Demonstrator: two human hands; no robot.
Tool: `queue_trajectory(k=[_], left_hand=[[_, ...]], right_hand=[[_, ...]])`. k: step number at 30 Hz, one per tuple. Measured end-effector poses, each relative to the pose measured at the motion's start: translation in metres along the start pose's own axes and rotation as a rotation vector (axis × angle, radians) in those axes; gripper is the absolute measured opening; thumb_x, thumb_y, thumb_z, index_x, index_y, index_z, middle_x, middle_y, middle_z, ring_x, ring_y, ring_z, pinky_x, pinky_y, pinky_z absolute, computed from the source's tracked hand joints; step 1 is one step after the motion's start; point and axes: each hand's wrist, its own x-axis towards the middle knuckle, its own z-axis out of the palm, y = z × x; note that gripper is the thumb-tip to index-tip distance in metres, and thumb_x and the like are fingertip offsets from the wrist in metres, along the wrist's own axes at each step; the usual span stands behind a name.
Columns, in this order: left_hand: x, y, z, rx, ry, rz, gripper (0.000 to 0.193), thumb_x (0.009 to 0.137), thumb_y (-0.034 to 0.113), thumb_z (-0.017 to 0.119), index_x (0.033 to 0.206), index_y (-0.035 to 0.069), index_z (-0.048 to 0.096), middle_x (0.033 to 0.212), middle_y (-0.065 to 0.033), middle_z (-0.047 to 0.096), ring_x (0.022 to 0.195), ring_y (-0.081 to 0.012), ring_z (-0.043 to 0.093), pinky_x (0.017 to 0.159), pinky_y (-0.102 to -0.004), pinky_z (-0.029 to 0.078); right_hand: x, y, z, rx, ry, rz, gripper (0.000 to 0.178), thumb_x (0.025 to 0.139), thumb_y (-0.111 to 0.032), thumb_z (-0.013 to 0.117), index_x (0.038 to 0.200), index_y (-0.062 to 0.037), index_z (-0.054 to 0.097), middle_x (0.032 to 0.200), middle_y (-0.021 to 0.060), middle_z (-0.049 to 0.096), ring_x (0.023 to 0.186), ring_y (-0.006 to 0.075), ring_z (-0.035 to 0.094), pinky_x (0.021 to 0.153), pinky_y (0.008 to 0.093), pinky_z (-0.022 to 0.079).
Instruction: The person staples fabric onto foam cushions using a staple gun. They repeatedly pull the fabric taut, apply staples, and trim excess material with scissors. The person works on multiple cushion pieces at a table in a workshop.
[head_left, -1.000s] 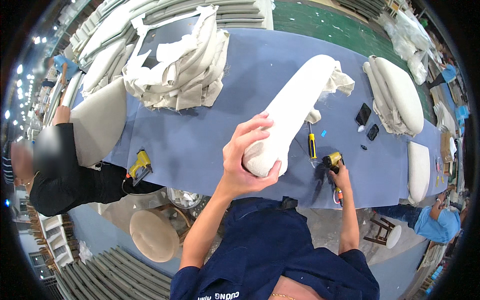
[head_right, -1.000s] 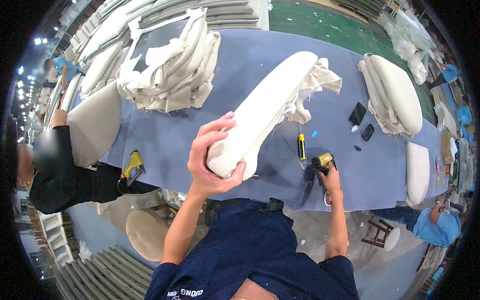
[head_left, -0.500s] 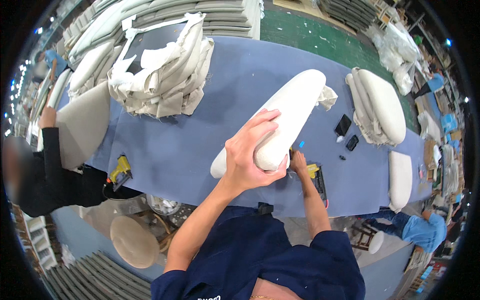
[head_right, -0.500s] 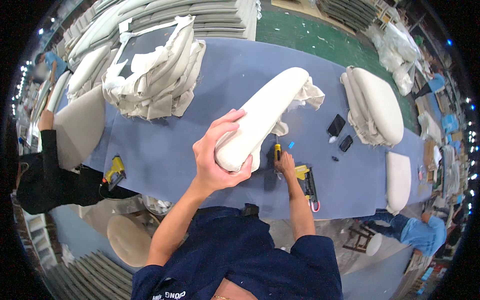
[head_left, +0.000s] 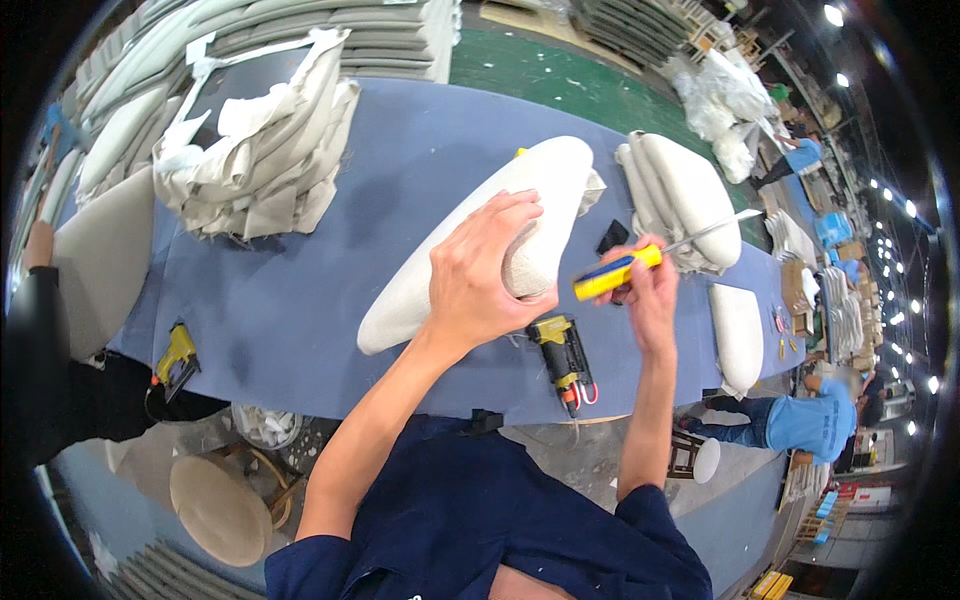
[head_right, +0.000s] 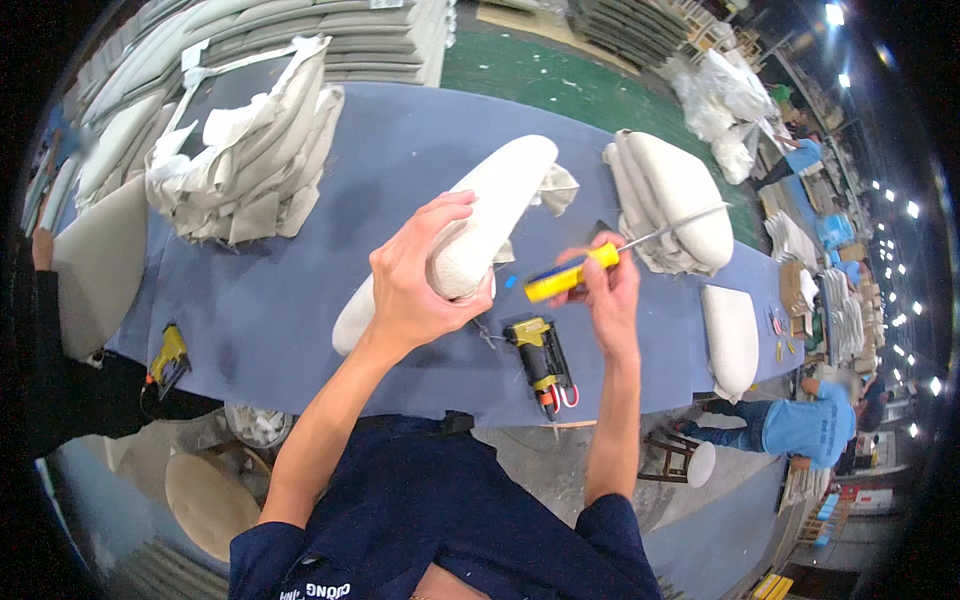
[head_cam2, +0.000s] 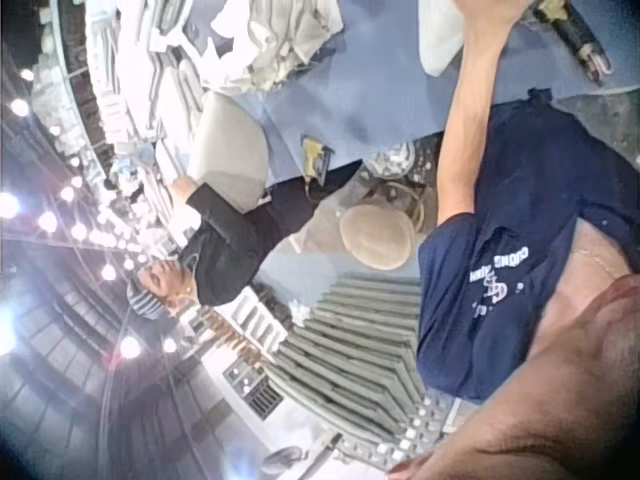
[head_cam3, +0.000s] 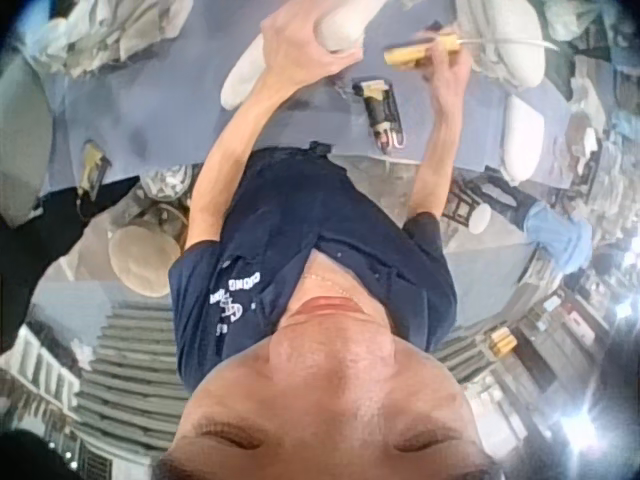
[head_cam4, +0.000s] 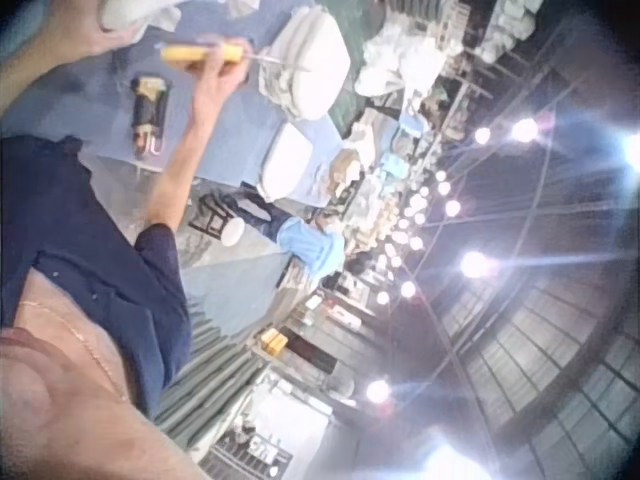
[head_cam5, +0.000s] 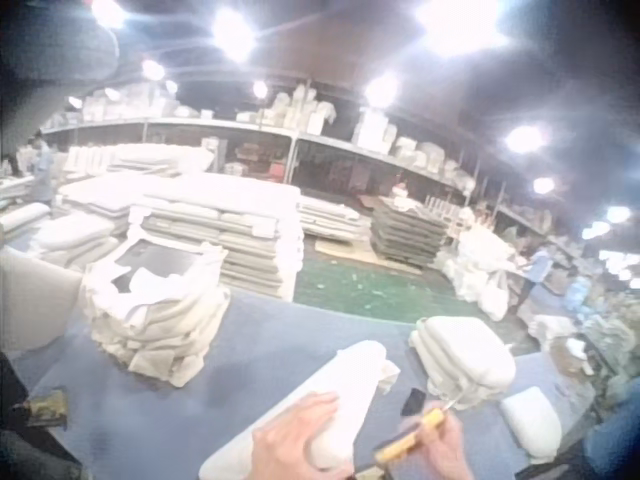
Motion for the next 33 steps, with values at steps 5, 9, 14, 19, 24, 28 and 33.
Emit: queue_trajectory(k=[5, 9, 14, 19, 24, 28, 33], left_hand=[[0.004, 0.006, 0.008, 0.046, -0.011, 0.019, 0.064, 0.06, 0.011, 0.083, 0.12, 0.006, 0.061, 0.124, -0.0152, 0.07, 0.107, -0.033, 0.072, 0.089, -0.0399, 0.059], [0.002, 0.005, 0.013, 0.055, -0.013, 0.035, 0.065, 0.059, 0.011, 0.083, 0.119, 0.007, 0.061, 0.125, -0.0138, 0.07, 0.106, -0.0332, 0.071, 0.088, -0.0391, 0.058], [-0.003, 0.01, 0.004, 0.07, -0.009, 0.041, 0.064, 0.058, 0.011, 0.082, 0.118, 0.008, 0.062, 0.126, -0.0124, 0.07, 0.105, -0.0329, 0.071, 0.087, -0.0385, 0.058], [-0.003, 0.009, 0.005, 0.044, -0.015, 0.05, 0.062, 0.061, 0.01, 0.084, 0.119, 0.006, 0.061, 0.127, -0.014, 0.069, 0.106, -0.0332, 0.071, 0.09, -0.0403, 0.058], [-0.031, -0.033, -0.028, 0.24, 0.08, 0.049, 0.073, 0.061, 0.004, 0.085, 0.129, 0.006, 0.058, 0.132, -0.0153, 0.064, 0.116, -0.0363, 0.066, 0.095, -0.0446, 0.055], [-0.052, -0.066, -0.068, 0.253, 0.094, -0.287, 0.073, 0.067, 0.005, 0.086, 0.134, 0.005, 0.055, 0.124, -0.0175, 0.069, 0.109, -0.0365, 0.07, 0.092, -0.043, 0.056], [-0.045, -0.075, -0.108, 0.205, 0.078, -0.305, 0.064, 0.069, 0.006, 0.089, 0.126, 0.002, 0.061, 0.109, -0.0138, 0.074, 0.098, -0.0228, 0.073, 0.087, -0.0349, 0.056]], right_hand=[[0.025, -0.125, 0.032, -0.122, 0.047, -0.633, 0.03, 0.11, -0.034, 0.048, 0.124, -0.0077, 0.045, 0.104, 0.0225, 0.069, 0.075, 0.0269, 0.072, 0.055, 0.0309, 0.058], [0.019, -0.108, 0.061, -0.203, 0.043, -0.646, 0.034, 0.107, -0.041, 0.052, 0.117, -0.008, 0.048, 0.096, 0.0212, 0.071, 0.059, 0.0188, 0.066, 0.042, 0.0259, 0.05], [0.012, -0.137, 0.068, -0.226, -0.019, -0.659, 0.036, 0.108, -0.041, 0.048, 0.119, -0.0065, 0.047, 0.095, 0.0215, 0.071, 0.058, 0.0161, 0.065, 0.043, 0.0213, 0.047], [0.01, -0.101, 0.071, -0.214, 0.012, -0.635, 0.034, 0.106, -0.032, 0.055, 0.122, -0.0024, 0.052, 0.094, 0.0184, 0.071, 0.072, 0.0181, 0.07, 0.052, 0.0268, 0.055], [-0.014, -0.06, 0.038, -0.131, 0.242, -0.444, 0.022, 0.106, -0.024, 0.056, 0.115, -0.0037, 0.058, 0.082, 0.008, 0.07, 0.054, 0.0062, 0.053, 0.044, 0.0206, 0.04], [-0.045, 0.026, 0.011, -0.158, 0.471, -0.252, 0.021, 0.107, -0.026, 0.054, 0.108, -0.0055, 0.06, 0.08, 0.006, 0.069, 0.049, 0.0043, 0.048, 0.042, 0.021, 0.035], [-0.105, 0.161, 0.008, -0.232, 0.309, 0.154, 0.025, 0.102, -0.023, 0.063, 0.095, 0.001, 0.067, 0.07, 0.0038, 0.065, 0.055, 0.0091, 0.059, 0.046, 0.0272, 0.044]])
